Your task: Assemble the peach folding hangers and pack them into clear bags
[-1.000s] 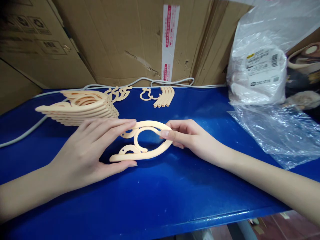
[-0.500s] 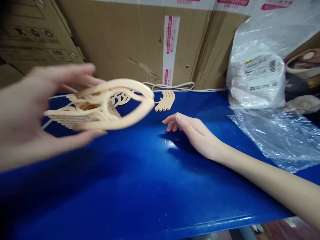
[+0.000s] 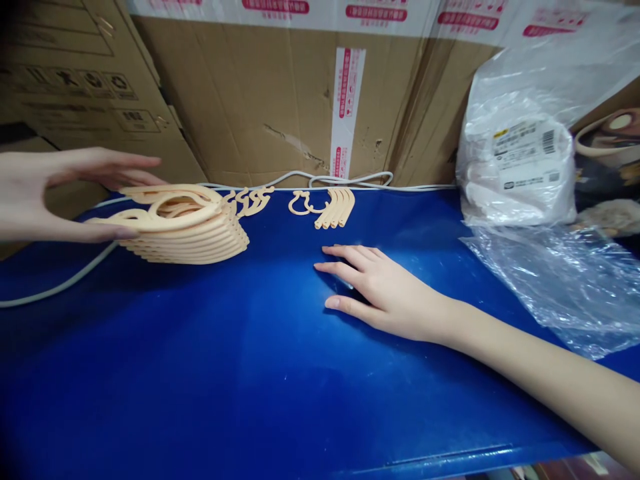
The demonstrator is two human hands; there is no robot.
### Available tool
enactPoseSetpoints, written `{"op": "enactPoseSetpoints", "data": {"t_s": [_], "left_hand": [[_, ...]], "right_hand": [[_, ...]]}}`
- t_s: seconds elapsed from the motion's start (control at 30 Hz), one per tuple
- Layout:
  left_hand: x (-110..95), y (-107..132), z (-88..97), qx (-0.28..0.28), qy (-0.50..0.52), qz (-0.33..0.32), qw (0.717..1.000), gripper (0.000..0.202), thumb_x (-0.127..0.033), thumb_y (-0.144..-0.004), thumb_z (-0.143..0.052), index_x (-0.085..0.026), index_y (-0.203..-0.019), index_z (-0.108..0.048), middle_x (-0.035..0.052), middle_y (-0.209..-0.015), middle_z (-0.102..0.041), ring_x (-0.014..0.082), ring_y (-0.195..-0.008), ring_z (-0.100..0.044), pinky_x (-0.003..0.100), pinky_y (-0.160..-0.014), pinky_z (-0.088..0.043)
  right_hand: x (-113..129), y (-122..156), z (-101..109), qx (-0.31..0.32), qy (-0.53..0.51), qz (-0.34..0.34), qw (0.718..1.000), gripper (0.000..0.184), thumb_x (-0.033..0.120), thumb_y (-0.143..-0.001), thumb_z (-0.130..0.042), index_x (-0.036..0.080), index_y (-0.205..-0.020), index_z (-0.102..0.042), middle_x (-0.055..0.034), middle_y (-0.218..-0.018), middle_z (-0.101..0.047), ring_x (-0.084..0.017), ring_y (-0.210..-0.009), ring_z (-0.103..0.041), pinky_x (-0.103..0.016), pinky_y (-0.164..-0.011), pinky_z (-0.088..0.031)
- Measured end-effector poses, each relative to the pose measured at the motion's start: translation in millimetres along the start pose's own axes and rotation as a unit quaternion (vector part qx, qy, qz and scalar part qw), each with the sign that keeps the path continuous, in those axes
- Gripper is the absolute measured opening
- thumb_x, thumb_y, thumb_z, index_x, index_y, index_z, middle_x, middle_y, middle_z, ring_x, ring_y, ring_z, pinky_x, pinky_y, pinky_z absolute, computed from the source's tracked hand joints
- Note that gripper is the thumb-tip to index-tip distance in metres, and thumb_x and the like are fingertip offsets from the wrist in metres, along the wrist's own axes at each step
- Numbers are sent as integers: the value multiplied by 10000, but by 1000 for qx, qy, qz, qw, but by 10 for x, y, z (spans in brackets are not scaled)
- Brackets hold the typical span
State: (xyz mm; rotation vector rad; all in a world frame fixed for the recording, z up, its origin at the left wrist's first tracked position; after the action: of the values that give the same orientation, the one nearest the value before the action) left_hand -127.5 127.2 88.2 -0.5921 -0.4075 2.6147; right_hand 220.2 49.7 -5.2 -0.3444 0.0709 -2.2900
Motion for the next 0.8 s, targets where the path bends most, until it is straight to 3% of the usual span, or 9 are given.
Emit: {"op": "enactPoseSetpoints", "data": {"t_s": [0.1,0.57,0.8], "left_hand": [[70,-13,-49,66,-65,6,996,908,-720,-687,-794,-357,-1476,-531,-78,-1160,-764,297,-1122,-690,667,-1074,-432],[140,-39,-104,78,-82,-12,993,795,-647,-764,-776,-355,-1467,-548,-70,-1263,-730,266,-1127,-685,631,-1075,-442],[103,-18,-117,90,-71,-10,993,755,-642,-808,-745,-352,-1475,-541,-71,-1334,-697,301,-1177,-655,658,-1079,-413]], "right_hand": [[-1,-2,-6,4,7,-1,1000,543,517,-1038,-494,214,-1488,-537,-164,-1591,-477,-332,-1423,-499,-590,-1129,-433],[18,-6,3,-7,10,11,1000,534,510,-1032,-513,220,-1480,-542,-175,-1573,-495,-341,-1407,-518,-594,-1107,-455],[25,-9,-11,5,24,10,1000,553,526,-1046,-475,193,-1484,-536,-180,-1579,-485,-339,-1407,-515,-594,-1111,-452]]}}
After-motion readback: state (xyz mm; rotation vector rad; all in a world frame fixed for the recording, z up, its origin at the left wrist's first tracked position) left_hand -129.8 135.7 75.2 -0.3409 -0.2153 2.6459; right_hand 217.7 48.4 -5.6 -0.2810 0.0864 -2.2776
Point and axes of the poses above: each hand's wrist, its own y-axis away from the middle knuckle, its own z-axis out of the back of the hand, x = y × z, the point moved 7 cm from there along -y, towards the middle knuckle
